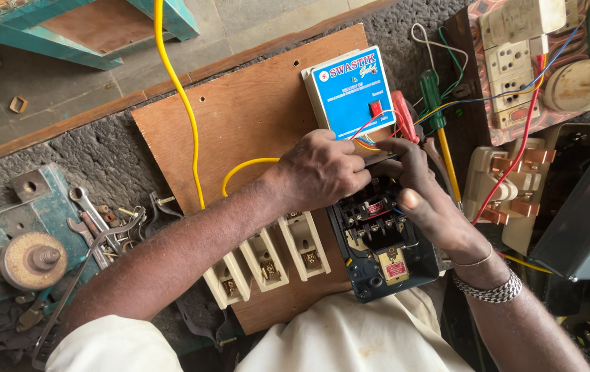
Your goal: The person connects multiple colored wires to a blue Swastik starter box and a black contactor on a wooden board. They use a screwdriver to tighten terminal screws and arrange the wires by hand.
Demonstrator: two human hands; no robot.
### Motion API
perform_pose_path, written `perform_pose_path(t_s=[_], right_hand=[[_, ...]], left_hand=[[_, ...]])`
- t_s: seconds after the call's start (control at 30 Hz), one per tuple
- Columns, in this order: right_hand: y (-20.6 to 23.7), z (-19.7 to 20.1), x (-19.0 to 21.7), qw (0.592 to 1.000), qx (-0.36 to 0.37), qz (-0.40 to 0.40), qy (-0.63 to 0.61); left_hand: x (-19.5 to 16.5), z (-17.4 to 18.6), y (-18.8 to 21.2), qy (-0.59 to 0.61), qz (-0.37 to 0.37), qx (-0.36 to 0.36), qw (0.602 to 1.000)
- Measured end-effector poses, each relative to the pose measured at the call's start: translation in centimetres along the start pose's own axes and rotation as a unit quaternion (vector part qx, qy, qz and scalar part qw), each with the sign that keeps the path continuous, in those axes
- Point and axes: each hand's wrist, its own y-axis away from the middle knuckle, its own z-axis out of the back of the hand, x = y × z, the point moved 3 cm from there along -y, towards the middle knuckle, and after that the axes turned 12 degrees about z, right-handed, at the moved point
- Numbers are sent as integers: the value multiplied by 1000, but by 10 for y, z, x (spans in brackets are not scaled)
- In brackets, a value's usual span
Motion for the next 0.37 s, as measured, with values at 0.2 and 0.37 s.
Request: perform_pose_path(t_s=[0.2, 0.37], right_hand=[[-4, 2, -2, 991, 38, 15, 128], [-13, -2, -1, 998, 1, 53, -28]], left_hand=[[2, 3, 2, 10, 8, -13, 1000], [2, 4, 6, 12, 15, -26, 999]])
